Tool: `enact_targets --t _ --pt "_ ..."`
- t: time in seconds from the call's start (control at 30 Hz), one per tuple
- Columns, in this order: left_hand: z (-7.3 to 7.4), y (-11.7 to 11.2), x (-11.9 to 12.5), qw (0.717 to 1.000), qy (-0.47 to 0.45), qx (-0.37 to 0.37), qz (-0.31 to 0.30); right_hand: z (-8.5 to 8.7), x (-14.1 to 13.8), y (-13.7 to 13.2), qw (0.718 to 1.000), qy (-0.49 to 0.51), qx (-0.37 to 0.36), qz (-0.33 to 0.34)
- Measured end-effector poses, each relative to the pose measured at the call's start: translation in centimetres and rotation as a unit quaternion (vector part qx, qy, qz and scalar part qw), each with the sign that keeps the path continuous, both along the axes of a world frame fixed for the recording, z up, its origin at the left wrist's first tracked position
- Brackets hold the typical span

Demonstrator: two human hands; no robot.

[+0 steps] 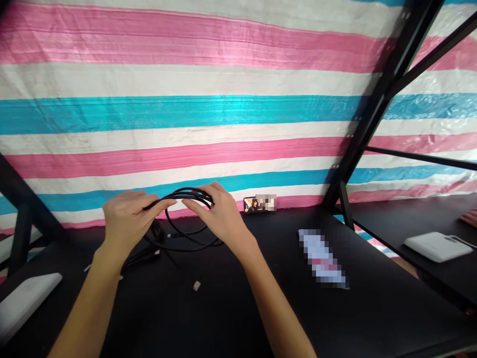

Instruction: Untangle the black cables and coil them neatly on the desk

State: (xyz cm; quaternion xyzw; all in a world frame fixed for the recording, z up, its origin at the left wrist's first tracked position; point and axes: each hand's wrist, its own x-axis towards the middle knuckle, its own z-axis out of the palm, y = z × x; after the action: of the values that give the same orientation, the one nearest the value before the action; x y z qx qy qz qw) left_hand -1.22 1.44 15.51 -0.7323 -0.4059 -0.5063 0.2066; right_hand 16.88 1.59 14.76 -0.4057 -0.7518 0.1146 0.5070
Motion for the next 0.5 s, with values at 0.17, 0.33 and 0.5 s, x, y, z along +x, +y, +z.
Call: enact_targets --t 0.17,0.33,0.5 --pt "0.4 0.0 0.0 0.997 -0.043 0.027 -0.051 0.0 0.0 0.0 0.999 -0.007 -0.020 0.026" --pt "0.2 0.8 0.0 0.967 -0.110 -0.194 -0.124 0.1 0.4 0.5 0.981 0.171 -0.036 0.083" --pt "-0.8 1.7 0.6 0.871 -0.295 -0.334 -0.207 0.0 1.1 1.2 0.929 0.332 -0.105 0.126"
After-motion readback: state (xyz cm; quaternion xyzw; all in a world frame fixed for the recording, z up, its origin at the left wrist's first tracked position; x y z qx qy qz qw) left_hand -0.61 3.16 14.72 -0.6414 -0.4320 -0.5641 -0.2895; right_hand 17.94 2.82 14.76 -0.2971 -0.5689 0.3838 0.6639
